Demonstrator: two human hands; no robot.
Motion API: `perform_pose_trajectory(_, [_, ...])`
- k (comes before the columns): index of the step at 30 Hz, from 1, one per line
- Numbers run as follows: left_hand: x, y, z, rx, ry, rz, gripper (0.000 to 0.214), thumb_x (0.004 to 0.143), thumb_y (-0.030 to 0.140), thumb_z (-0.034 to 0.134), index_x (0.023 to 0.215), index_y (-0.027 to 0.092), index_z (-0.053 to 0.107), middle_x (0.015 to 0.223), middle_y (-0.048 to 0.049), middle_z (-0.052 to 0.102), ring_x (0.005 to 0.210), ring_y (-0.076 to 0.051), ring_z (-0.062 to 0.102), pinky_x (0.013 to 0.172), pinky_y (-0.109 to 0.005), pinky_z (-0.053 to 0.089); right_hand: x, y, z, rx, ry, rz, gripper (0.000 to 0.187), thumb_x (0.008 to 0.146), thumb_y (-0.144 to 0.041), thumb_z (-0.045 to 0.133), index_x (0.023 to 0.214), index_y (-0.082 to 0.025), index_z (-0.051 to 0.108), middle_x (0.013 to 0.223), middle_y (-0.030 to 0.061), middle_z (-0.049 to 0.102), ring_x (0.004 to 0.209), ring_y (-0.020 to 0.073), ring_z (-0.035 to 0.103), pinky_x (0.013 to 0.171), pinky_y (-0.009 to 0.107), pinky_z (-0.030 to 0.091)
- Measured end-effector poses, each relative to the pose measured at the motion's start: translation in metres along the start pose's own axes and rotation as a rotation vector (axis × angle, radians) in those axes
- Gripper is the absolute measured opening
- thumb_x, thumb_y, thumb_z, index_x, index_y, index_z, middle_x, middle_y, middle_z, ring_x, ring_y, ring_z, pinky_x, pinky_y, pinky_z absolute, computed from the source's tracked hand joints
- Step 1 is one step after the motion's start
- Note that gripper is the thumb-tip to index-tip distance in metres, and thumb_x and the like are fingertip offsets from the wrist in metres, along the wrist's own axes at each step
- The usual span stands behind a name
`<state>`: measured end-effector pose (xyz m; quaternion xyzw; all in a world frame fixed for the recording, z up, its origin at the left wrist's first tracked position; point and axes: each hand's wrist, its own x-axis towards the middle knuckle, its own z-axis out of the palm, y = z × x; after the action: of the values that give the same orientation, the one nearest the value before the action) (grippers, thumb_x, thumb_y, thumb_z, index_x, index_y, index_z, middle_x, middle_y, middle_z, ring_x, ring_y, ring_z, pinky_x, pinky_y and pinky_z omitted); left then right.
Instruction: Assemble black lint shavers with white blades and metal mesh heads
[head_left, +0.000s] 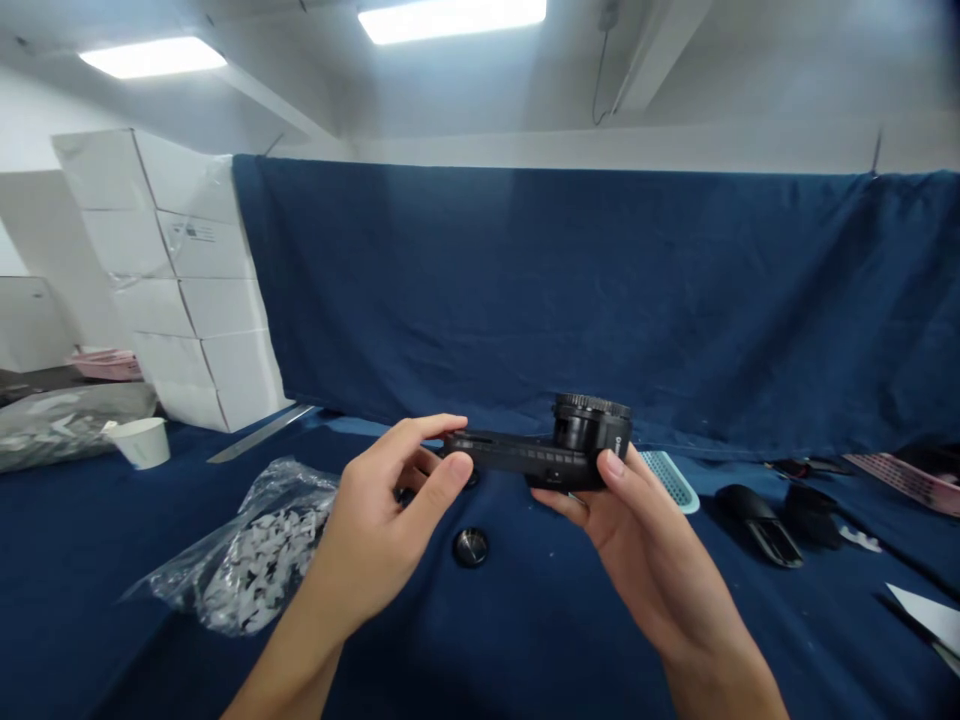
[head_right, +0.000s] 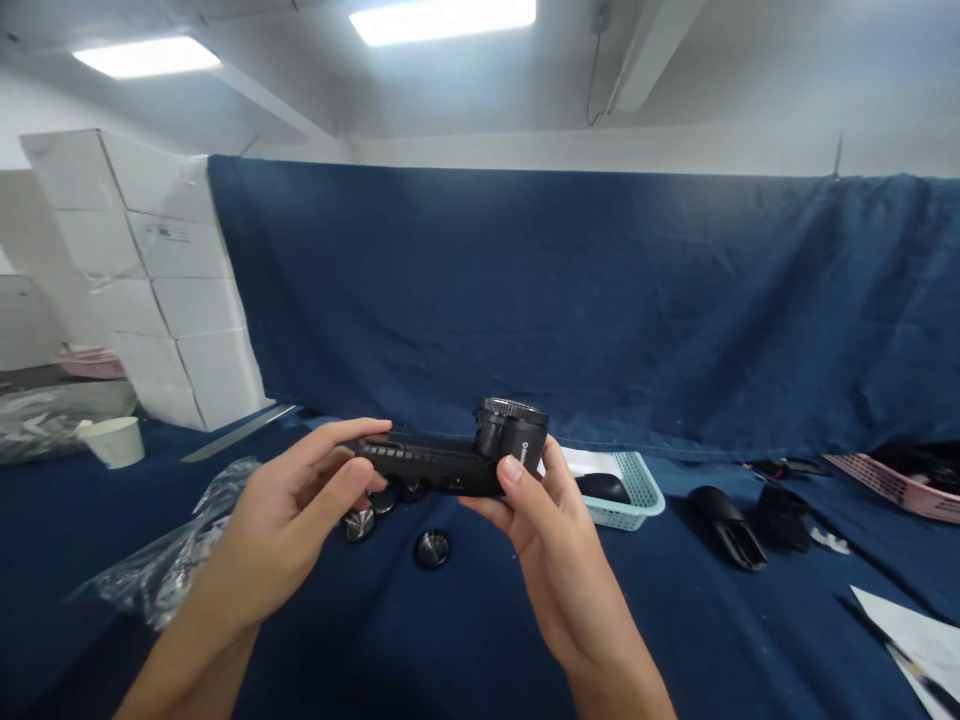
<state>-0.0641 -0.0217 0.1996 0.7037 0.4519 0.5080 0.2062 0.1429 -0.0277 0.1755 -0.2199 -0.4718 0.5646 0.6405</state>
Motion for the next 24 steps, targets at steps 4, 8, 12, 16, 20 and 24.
perform_pose_trajectory(4, [-0.001, 0.003, 0.010, -0.163, -0.119, -0.033, 0.036, 0.091, 0.047, 0.058, 0.118, 0.024, 0.059, 0.110, -0.0048, 0.066, 0.079, -0.016, 0.066, 0.065, -0.024, 0.051, 0.002, 0.005, -0.002, -0.057, -0.006, 0.002, 0.036, 0.092, -0.039, 0.060, 0.126, -0.028, 0.059, 0.122, 0.0075, 0.065, 0.116, 0.0270, 0.060, 0.096, 0.045, 0.054])
perform_pose_trajectory(8, [0.000, 0.001, 0.015, -0.230, -0.128, -0.074, 0.034, 0.092, 0.047, 0.057, 0.115, 0.022, 0.058, 0.086, -0.0013, 0.066, 0.069, -0.013, 0.060, 0.057, -0.021, 0.046, 0.002, 0.006, 0.000, -0.109, -0.009, 0.011, 0.039, 0.089, -0.035, 0.066, 0.126, -0.028, 0.058, 0.124, 0.0068, 0.065, 0.120, 0.0266, 0.058, 0.097, 0.043, 0.054])
perform_pose_trajectory(12, [-0.001, -0.004, 0.017, -0.211, -0.094, -0.049, 0.033, 0.093, 0.047, 0.057, 0.116, 0.023, 0.056, 0.095, -0.0025, 0.067, 0.074, -0.014, 0.061, 0.056, -0.022, 0.045, 0.002, 0.005, 0.003, -0.129, 0.021, 0.055, 0.048, 0.081, -0.031, 0.075, 0.126, -0.029, 0.059, 0.119, 0.0056, 0.068, 0.117, 0.0267, 0.060, 0.098, 0.045, 0.053])
perform_pose_trajectory(16, [-0.003, -0.006, 0.016, -0.205, -0.094, -0.006, 0.032, 0.093, 0.045, 0.057, 0.116, 0.023, 0.055, 0.114, -0.0040, 0.064, 0.082, -0.016, 0.065, 0.063, -0.025, 0.050, 0.002, 0.007, 0.003, -0.149, 0.019, 0.041, 0.040, 0.082, -0.033, 0.074, 0.120, -0.027, 0.062, 0.118, 0.0060, 0.068, 0.116, 0.0279, 0.060, 0.100, 0.047, 0.050])
perform_pose_trajectory(20, [-0.007, -0.005, 0.015, -0.150, -0.115, 0.038, 0.028, 0.096, 0.043, 0.054, 0.116, 0.025, 0.053, 0.123, -0.0034, 0.060, 0.094, -0.017, 0.063, 0.078, -0.030, 0.053, 0.001, 0.007, 0.000, -0.191, 0.001, 0.026, 0.037, 0.083, -0.032, 0.073, 0.118, -0.026, 0.062, 0.121, 0.0065, 0.067, 0.118, 0.0285, 0.059, 0.106, 0.050, 0.043])
perform_pose_trajectory(24, [-0.011, -0.004, 0.017, -0.061, -0.073, 0.101, 0.023, 0.099, 0.041, 0.050, 0.118, 0.028, 0.050, 0.124, -0.0015, 0.057, 0.117, -0.019, 0.054, 0.101, -0.035, 0.043, 0.002, 0.008, -0.002, -0.193, 0.028, 0.028, 0.039, 0.077, -0.033, 0.079, 0.113, -0.026, 0.063, 0.117, 0.0058, 0.069, 0.115, 0.0289, 0.059, 0.106, 0.052, 0.042])
